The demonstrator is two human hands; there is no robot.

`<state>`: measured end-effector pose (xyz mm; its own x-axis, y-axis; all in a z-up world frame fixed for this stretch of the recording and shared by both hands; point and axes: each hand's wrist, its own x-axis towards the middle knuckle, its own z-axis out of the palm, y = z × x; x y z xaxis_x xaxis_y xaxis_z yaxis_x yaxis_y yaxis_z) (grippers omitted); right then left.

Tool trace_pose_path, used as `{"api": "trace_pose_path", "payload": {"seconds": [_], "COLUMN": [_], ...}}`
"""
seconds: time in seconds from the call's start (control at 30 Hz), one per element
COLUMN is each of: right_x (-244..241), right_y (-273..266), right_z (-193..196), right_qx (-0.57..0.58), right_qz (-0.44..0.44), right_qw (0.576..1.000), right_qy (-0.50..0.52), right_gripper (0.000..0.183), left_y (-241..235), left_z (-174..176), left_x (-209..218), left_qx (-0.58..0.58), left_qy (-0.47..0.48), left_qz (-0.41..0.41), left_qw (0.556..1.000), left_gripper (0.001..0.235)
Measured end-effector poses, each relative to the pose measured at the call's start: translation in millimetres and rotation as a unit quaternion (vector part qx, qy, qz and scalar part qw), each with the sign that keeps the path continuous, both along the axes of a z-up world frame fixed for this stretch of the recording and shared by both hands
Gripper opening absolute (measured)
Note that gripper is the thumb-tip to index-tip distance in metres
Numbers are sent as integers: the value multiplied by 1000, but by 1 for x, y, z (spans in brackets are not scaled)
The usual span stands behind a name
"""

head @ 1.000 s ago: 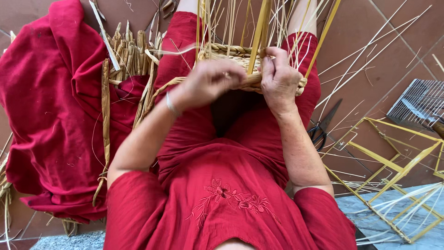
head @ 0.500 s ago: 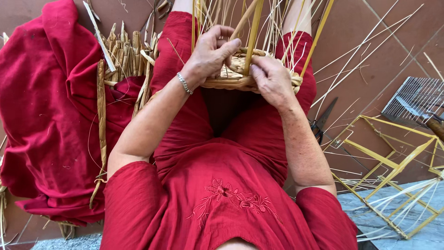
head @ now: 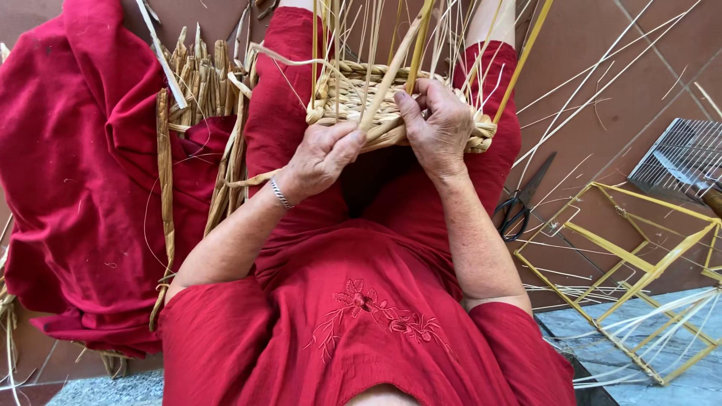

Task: The person weaves a basket by hand, interlacing dried plant strips through vertical stakes. The basket grows in height as the person continues to weave around the circumference.

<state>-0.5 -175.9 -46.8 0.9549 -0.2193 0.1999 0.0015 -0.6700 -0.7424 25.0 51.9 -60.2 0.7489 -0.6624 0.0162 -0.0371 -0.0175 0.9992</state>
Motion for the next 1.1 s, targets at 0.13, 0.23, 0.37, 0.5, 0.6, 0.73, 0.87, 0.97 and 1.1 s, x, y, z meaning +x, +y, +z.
{"api": "trace_pose_path", "payload": {"seconds": [0.13, 0.23, 0.37, 0.5, 0.6, 0.73, 0.87, 0.97, 1.1], "right_x": [0, 0, -2, -1, -6, -19, -18, -12, -12], "right_y": [3, -1, -3, -5, -5, 2, 4, 4, -3], "right_z": [0, 0, -2, 1, 9, 24, 30, 38, 58], "right_qx": [17, 13, -14, 51, 77, -29, -72, -93, -104], "right_qz": [-23, -15, 14, 16, 12, 103, 173, 203, 274], "right_qw": [998, 999, 1000, 998, 997, 991, 979, 974, 956], "right_qy": [52, 40, 6, 16, 17, -83, -83, -31, -18], "right_gripper": [22, 29, 27, 28, 27, 26, 37, 36, 53], "left_y": [14, 21, 49, 102, 117, 98, 78, 82, 110], "left_z": [4, 13, 15, 20, 17, 7, 17, 23, 23], "left_x": [5, 11, 2, -4, -10, -14, -34, -37, -42], "left_qx": [-92, -60, -17, -227, -300, -140, 246, 221, 60], "left_qy": [192, 267, 158, 175, 264, 240, -81, -286, 220], "left_qz": [20, 37, -10, 108, 259, 300, 252, 205, 217], "left_qw": [977, 961, 987, 952, 879, 913, 932, 910, 949], "left_gripper": [21, 18, 18, 14, 19, 41, 97, 74, 23]}}
